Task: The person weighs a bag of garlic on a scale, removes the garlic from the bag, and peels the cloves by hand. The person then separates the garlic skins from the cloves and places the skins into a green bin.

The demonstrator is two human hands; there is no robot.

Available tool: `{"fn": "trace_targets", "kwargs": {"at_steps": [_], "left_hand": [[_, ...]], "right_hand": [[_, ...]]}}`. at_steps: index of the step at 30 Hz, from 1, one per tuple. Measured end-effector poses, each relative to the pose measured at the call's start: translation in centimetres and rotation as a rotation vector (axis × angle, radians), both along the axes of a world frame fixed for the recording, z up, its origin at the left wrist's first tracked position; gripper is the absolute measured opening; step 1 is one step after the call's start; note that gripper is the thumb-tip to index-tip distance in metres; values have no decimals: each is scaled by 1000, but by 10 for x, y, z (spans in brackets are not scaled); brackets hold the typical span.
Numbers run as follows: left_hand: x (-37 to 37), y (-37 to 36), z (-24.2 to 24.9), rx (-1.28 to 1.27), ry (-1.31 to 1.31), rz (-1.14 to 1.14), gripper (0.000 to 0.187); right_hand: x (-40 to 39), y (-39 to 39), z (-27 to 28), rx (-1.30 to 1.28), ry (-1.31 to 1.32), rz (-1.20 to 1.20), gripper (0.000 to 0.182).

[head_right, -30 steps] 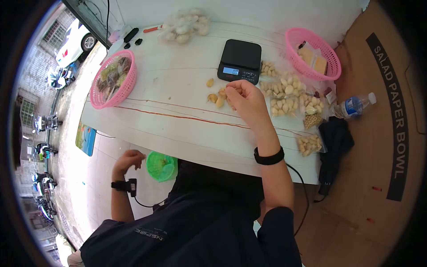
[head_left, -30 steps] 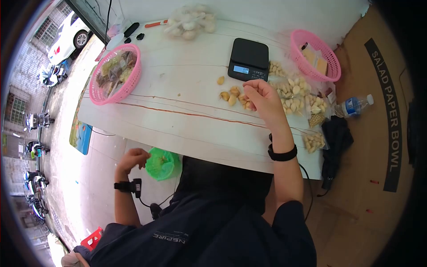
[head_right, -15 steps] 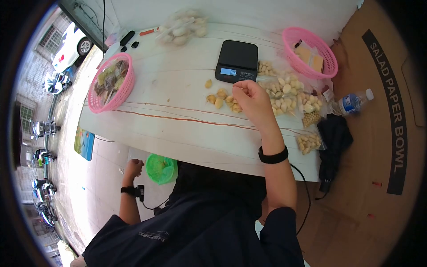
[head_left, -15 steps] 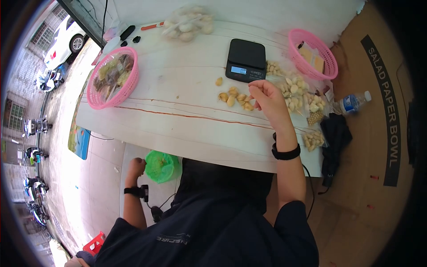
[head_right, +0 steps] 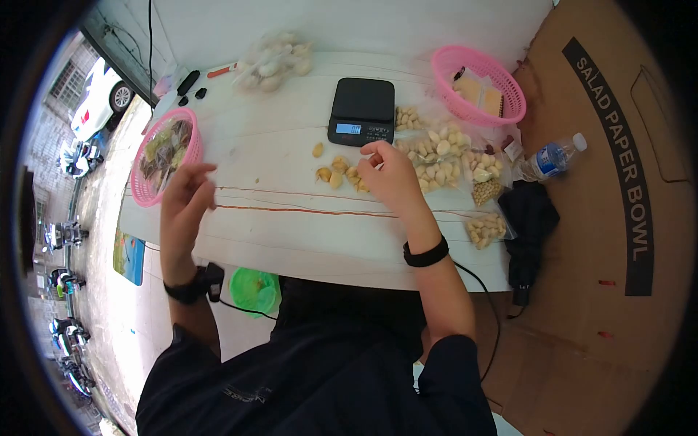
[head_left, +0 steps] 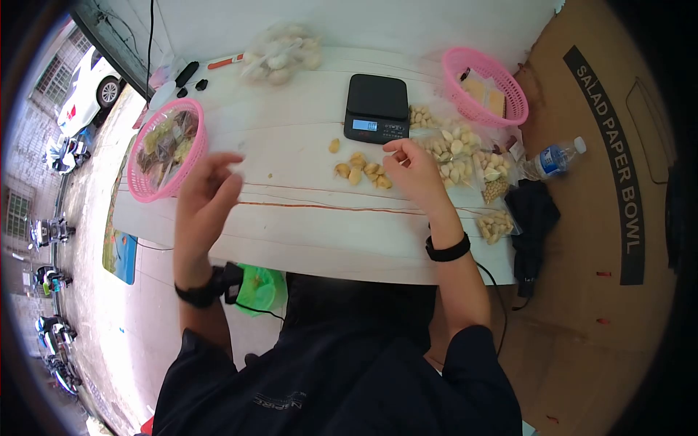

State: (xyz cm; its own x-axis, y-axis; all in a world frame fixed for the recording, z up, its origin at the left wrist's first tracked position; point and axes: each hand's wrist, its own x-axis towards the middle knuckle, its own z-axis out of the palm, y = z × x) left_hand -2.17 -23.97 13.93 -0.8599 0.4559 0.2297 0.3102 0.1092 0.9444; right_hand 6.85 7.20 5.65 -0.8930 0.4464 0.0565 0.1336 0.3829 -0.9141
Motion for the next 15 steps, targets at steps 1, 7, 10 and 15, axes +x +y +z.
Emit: {"fn": "trace_targets", "kwargs": {"at_steps": [1,7,10,15], "left_hand": [[-7,17,2,-5,8,-44,20],[-42,100,-29,-410,65,-261,29],[-52,119,-66,-652,263,-360,35],[-62,131,-87,-843,339,-433,25]], "right_hand": [[1,1,-1,5,3,-2,26],[0,1,-14,194,-53,59,24],[-2,-4,-8,202,-90,87,26],[-6,-8,-12,179,-56,88,24]]}}
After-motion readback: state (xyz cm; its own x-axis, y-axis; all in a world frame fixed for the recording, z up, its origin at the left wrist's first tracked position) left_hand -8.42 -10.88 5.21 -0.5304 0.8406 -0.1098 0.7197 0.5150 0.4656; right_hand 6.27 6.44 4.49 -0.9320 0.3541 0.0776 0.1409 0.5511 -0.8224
